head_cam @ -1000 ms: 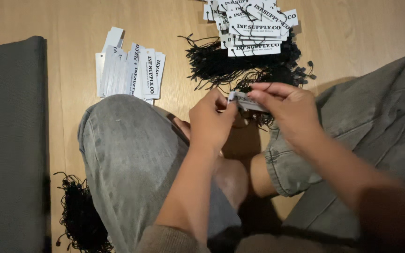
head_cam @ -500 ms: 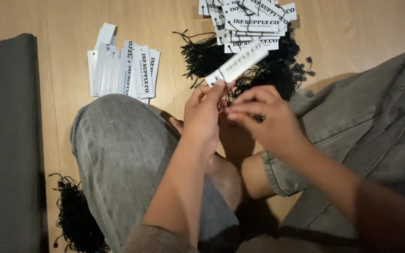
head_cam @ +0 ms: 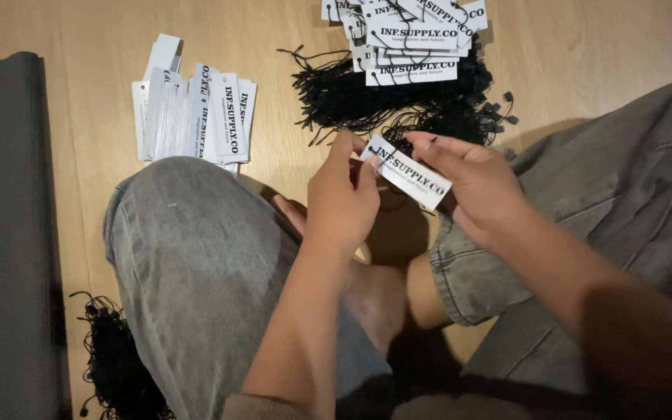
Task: The person sits on the floor and repeatedly picks up white rectangular tags and black strings. They thread the string through the hole in each tag and place the assembled unit into a growing pile on the floor.
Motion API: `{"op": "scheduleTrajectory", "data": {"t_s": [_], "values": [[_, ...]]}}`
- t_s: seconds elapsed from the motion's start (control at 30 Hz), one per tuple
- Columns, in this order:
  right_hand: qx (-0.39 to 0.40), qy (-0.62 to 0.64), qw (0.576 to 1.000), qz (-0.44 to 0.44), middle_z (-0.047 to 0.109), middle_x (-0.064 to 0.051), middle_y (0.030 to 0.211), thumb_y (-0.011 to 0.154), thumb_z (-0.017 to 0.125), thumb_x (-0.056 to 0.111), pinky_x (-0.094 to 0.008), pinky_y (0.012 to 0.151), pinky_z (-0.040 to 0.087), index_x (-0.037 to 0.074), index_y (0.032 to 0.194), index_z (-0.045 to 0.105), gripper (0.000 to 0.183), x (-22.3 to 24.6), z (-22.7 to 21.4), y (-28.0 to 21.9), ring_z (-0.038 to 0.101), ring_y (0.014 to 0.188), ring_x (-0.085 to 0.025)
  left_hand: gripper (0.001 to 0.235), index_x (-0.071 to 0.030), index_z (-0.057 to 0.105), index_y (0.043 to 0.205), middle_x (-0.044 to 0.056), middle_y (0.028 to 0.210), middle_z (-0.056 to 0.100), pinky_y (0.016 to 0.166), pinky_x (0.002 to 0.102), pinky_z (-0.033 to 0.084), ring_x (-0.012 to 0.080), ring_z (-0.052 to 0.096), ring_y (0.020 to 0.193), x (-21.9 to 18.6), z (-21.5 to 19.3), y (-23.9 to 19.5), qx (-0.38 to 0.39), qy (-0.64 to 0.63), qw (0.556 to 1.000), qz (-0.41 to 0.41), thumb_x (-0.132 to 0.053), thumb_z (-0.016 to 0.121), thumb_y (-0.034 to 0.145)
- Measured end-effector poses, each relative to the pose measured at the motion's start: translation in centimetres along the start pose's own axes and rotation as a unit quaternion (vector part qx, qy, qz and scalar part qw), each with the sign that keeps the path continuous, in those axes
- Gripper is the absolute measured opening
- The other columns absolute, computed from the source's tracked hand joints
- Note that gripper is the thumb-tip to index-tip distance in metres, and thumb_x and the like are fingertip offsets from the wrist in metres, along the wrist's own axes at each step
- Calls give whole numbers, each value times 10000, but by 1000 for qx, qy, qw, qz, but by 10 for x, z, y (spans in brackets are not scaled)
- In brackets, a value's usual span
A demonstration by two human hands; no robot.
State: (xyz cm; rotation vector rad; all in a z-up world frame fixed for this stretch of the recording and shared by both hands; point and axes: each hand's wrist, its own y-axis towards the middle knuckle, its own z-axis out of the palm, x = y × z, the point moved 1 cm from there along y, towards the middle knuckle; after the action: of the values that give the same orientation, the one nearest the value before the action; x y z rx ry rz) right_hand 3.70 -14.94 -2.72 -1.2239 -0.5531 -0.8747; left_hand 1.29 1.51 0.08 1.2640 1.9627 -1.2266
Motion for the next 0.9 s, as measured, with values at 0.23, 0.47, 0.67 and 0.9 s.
{"op": "scheduleTrajectory", "data": {"t_s": [0.23, 0.47, 0.67, 0.9], "values": [[-31, -208, 968, -140, 787, -98, 1017, 947, 759, 147, -268, 883, 573, 121, 1127, 786, 184, 5, 9, -12, 704, 959, -104, 144, -132, 570, 1147, 198, 1021, 697, 864, 481, 581, 399, 731, 978, 8, -2, 7, -55, 30, 998, 13, -180, 531, 1016], [102, -297, 910, -270, 809, -104, 905, 887, 779, 24, -306, 784, 581, 102, 1025, 821, 164, -1, 17, -25, 737, 860, -153, 109, -290, 572, 1071, -49, 825, 763, 913, 308, 442, 167, 725, 922, 10, 11, 3, -80, -91, 981, -154, -344, 578, 977], [105, -347, 892, -270, 808, -99, 940, 940, 739, 80, -349, 793, 555, 132, 1081, 815, 168, -1, 21, -24, 719, 903, -160, 188, -103, 593, 1171, 72, 848, 639, 725, 257, 457, 163, 579, 789, -6, 12, -6, -96, -362, 909, -183, -196, 568, 1009], [94, -436, 812, -377, 775, -111, 931, 956, 731, 64, -386, 737, 551, 140, 1149, 803, 220, -12, 20, -27, 725, 843, -301, 89, -129, 494, 1150, 68, 909, 530, 768, 235, 489, 180, 576, 875, 21, 25, 12, -52, -556, 800, -217, -178, 512, 1078]]}}
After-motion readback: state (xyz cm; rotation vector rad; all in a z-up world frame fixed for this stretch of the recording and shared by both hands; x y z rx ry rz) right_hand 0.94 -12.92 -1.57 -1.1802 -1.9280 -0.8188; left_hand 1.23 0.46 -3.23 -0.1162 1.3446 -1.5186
